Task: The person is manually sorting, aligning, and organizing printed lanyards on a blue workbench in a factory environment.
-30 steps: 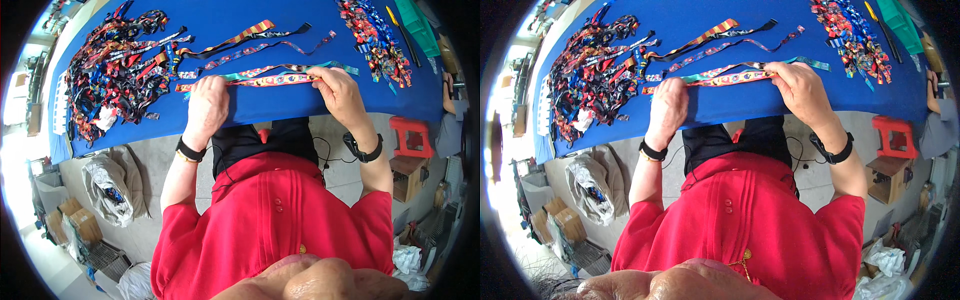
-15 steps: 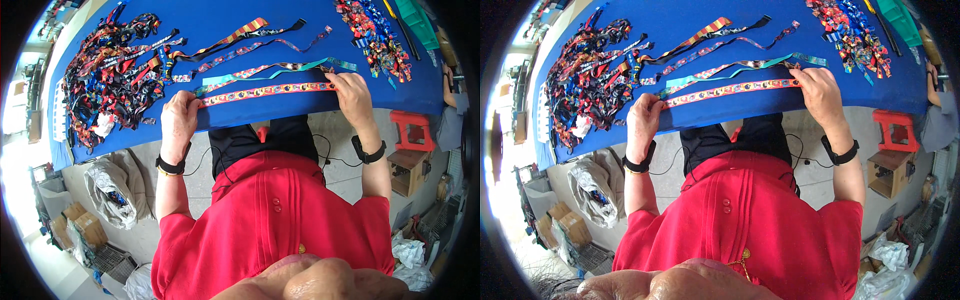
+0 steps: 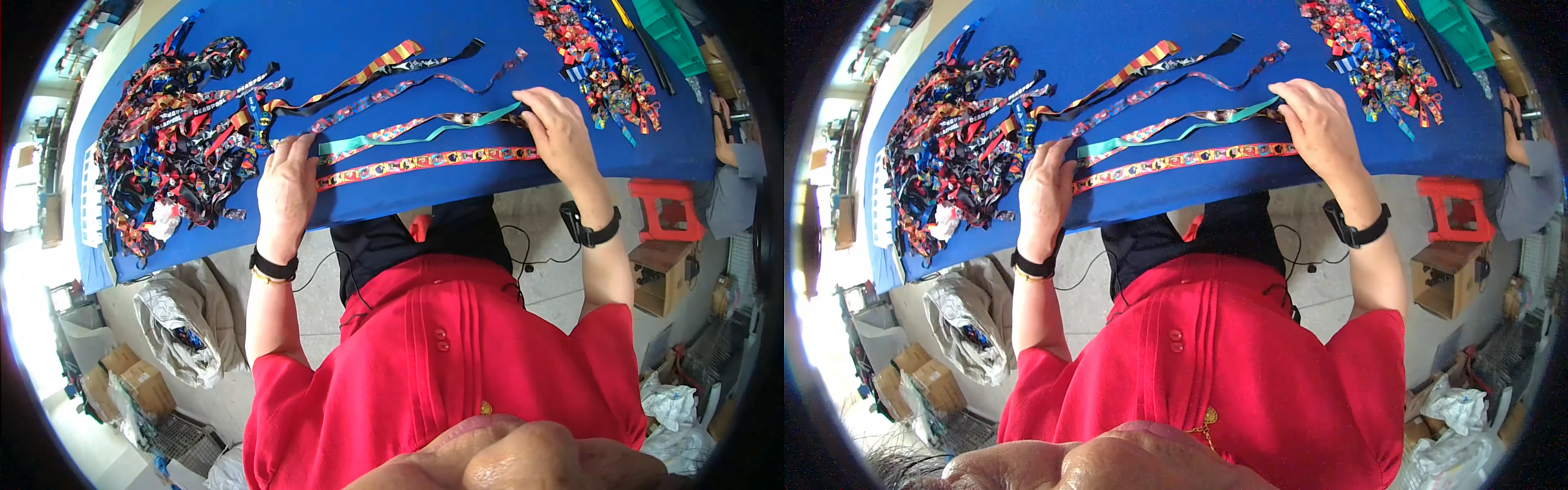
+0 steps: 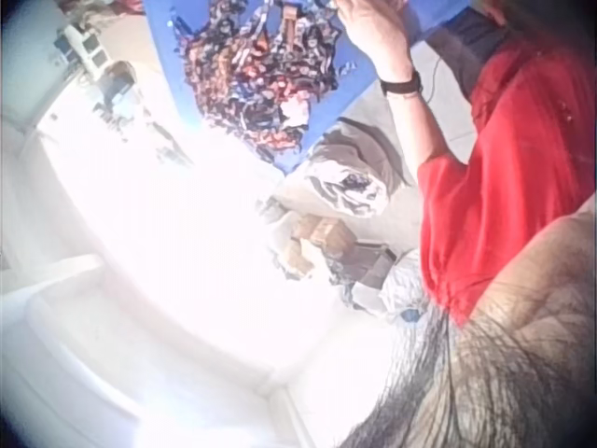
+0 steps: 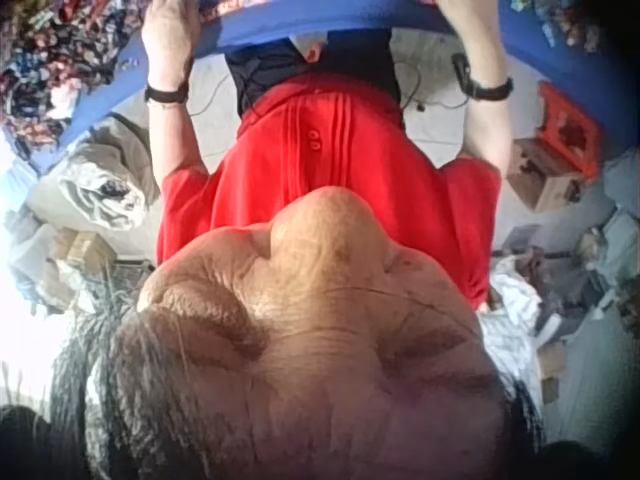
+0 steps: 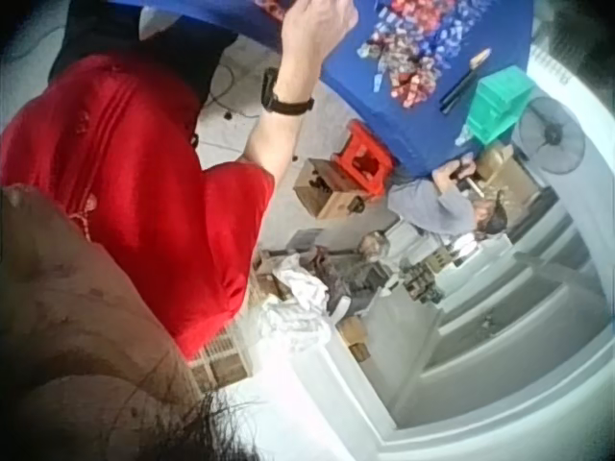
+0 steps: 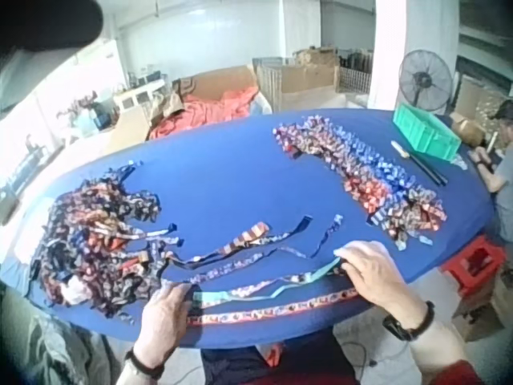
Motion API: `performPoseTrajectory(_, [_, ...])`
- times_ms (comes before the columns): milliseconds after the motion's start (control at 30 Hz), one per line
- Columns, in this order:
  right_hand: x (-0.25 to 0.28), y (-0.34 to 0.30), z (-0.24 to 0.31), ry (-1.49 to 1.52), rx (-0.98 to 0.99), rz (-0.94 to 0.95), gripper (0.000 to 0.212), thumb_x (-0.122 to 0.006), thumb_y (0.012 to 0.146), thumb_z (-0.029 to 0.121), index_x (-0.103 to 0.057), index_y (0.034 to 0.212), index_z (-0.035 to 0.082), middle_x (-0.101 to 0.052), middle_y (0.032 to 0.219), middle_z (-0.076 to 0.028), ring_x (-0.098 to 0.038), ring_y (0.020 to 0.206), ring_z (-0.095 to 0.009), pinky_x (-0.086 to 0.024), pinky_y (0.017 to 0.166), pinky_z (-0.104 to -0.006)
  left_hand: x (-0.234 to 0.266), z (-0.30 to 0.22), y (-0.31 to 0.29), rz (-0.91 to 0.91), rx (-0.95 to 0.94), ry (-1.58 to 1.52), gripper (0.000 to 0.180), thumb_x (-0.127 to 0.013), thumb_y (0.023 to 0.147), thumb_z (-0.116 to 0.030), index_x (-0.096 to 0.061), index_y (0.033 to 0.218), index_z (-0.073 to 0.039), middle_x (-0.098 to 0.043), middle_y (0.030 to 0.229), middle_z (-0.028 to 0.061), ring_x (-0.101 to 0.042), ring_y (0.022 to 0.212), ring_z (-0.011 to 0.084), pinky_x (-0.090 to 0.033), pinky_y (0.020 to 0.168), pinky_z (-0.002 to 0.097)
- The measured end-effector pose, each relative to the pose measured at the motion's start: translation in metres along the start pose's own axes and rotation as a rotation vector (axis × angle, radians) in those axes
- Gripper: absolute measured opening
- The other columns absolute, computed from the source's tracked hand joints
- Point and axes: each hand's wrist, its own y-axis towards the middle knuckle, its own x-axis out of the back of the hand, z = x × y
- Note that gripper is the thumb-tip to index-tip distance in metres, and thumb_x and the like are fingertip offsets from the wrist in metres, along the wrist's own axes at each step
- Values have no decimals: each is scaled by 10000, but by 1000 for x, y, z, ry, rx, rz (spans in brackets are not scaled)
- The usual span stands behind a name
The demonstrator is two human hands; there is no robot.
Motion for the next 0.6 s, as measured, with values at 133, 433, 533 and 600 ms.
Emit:
performPoseTrajectory(133, [-17,7,-12,-87,103,13,160,-683,884,54,-672,1039,93,-680,1109,-60,-639,1063,-283,-463,972,-431,-7,3,1,9,35,-3,338,-655,914,-52,-642,1248,-98,-633,1068,159,-644,985,391,-543,815,439])
performPoseTrajectory(433, [-3,11,0,-36,138,-86,155,-645,898,16,-615,1041,69,-692,959,-89,-673,922,-311,-489,972,-462,-4,8,8,89,115,-96,235,-688,874,-54,-632,1100,-76,-610,1014,160,-636,948,378,-553,789,436])
performPoseTrajectory(533, [1,7,6,-18,137,-86,191,-633,895,-12,-613,1065,73,-692,960,-92,-676,925,-308,-497,983,-463,-4,11,9,79,108,-131,134,-685,873,-50,-637,999,-46,-611,1015,166,-637,939,383,-544,793,442])
performPoseTrajectory(600, [3,4,6,-13,135,-77,211,-636,886,-22,-621,1074,71,-693,960,-94,-676,925,-305,-502,960,-450,-5,16,9,40,67,-173,62,-672,877,-39,-645,930,-21,-610,1020,157,-641,926,382,-537,798,443])
